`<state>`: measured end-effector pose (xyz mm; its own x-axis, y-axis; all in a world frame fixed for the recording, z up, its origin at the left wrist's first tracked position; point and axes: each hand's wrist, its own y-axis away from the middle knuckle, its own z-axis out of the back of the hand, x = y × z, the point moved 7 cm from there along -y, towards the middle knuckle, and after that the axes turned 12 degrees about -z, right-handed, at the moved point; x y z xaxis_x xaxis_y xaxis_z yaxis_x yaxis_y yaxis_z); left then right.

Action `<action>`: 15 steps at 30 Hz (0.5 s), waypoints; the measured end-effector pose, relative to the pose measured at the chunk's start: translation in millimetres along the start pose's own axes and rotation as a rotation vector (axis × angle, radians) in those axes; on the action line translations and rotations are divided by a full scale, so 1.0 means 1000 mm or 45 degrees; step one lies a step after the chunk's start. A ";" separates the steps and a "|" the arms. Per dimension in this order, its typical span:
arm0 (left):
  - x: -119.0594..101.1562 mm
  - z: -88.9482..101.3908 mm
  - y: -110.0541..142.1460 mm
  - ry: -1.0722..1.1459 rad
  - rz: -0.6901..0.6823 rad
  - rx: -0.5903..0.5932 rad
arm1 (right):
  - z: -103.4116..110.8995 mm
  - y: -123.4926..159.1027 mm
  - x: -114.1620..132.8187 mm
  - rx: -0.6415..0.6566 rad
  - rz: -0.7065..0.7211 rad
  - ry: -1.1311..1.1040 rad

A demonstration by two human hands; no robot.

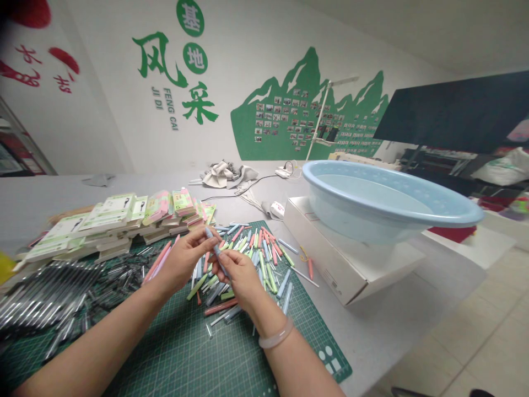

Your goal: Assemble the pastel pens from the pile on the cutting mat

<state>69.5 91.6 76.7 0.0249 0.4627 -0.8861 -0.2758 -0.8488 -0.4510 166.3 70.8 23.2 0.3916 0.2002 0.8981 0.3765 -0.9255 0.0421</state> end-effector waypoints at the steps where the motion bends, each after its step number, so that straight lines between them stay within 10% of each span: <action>1: 0.000 0.002 0.000 -0.003 -0.005 -0.039 | 0.000 0.000 0.000 -0.006 0.003 -0.035; 15: 0.000 0.001 -0.001 0.191 -0.023 -0.114 | 0.006 -0.002 0.001 -0.050 0.079 -0.194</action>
<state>69.0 92.8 77.4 0.1743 0.4402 -0.8808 -0.1872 -0.8634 -0.4685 170.8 74.6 21.1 0.5370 0.1858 0.8229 0.3157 -0.9488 0.0082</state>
